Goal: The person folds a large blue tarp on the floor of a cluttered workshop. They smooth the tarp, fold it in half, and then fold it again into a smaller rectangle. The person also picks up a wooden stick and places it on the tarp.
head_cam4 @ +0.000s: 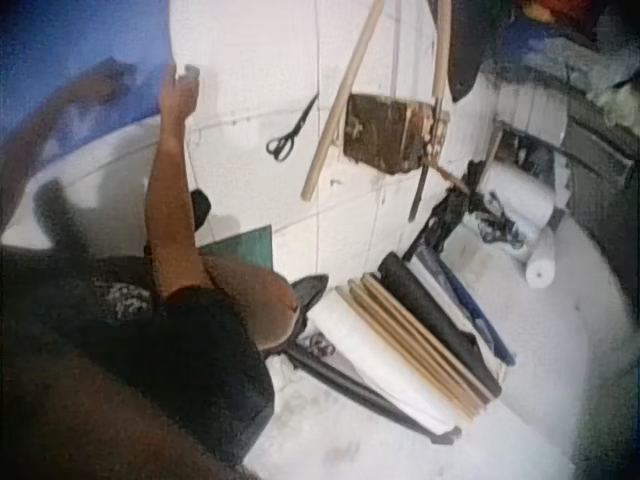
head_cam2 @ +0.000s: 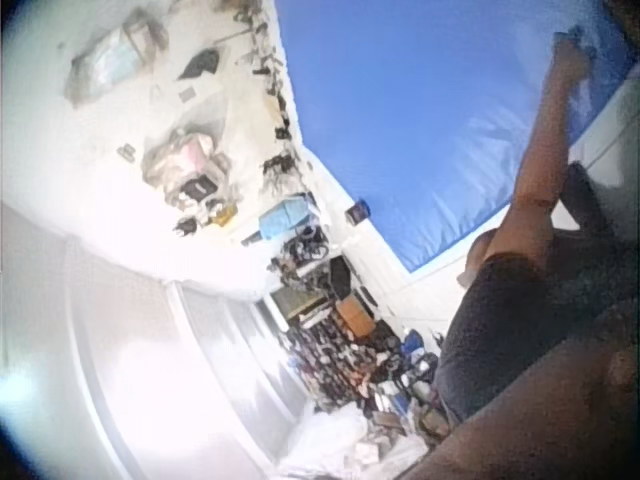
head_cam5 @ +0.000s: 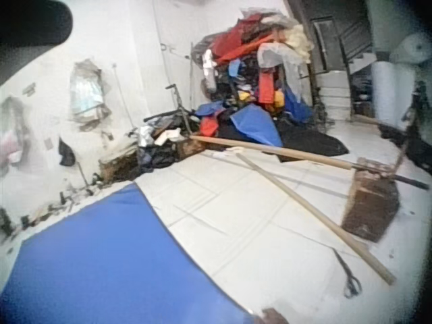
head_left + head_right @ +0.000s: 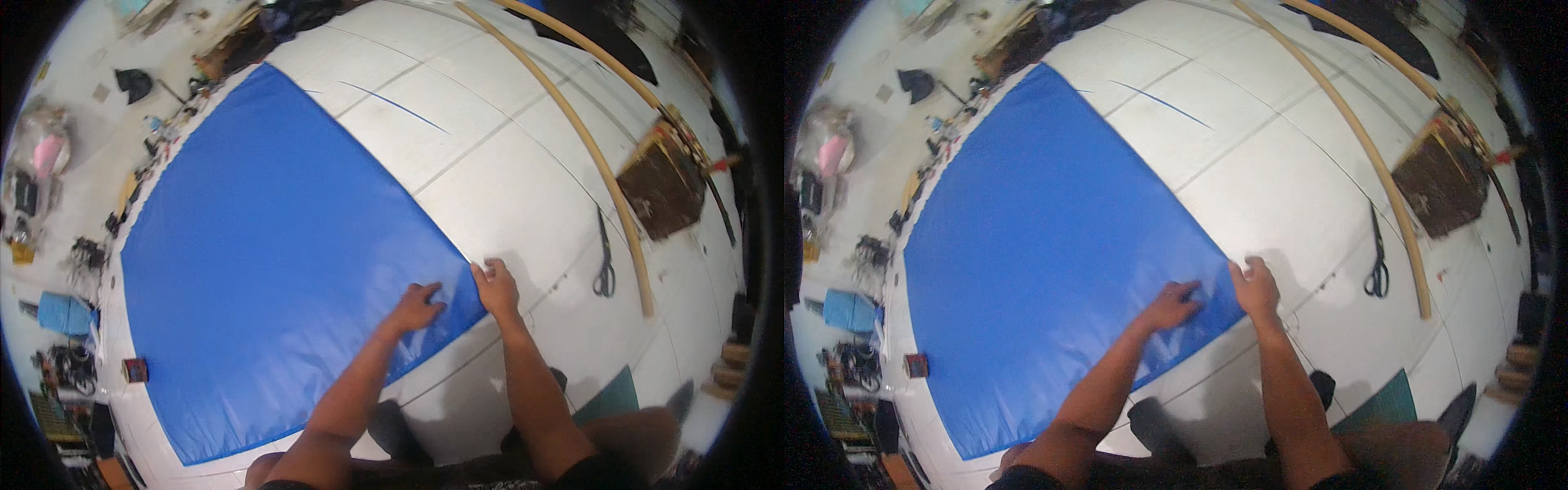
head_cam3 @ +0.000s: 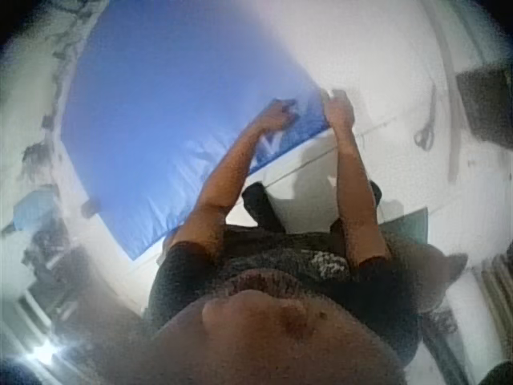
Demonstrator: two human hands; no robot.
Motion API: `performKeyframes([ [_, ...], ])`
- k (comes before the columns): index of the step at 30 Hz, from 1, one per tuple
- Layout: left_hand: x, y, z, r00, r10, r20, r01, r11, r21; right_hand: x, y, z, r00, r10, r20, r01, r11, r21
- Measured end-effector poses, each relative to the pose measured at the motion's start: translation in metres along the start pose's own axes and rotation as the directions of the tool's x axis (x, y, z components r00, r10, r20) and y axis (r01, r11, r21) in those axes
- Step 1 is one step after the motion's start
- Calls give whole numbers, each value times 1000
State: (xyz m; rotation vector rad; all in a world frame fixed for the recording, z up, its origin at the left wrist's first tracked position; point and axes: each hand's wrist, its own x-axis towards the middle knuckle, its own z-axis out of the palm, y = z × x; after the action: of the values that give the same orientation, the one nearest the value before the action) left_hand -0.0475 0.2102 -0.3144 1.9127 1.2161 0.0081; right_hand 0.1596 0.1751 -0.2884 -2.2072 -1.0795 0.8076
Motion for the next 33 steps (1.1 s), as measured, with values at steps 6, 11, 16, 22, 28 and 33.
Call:
performKeyframes([
  [6,-7,88,-2,940,-340,-33,337,907,252,15,7,10,909,-343,-238,307,936,-173],
  [11,-27,112,-38,902,-430,39,406,875,265,4,-89,-28,971,-239,30,236,968,81],
  [16,-133,174,-106,943,-333,-29,329,939,-99,-53,-151,-109,785,-364,501,441,897,-40],
  [22,-307,207,-172,902,-418,-103,366,871,-327,-162,-176,-265,421,-93,902,716,645,-267],
  [28,-534,274,-242,457,-864,-211,607,476,-637,-232,-195,-383,113,-140,984,931,362,-55],
  [33,-682,318,-132,33,-995,-92,529,96,-843,-216,-268,-414,68,41,997,925,373,-78],
])
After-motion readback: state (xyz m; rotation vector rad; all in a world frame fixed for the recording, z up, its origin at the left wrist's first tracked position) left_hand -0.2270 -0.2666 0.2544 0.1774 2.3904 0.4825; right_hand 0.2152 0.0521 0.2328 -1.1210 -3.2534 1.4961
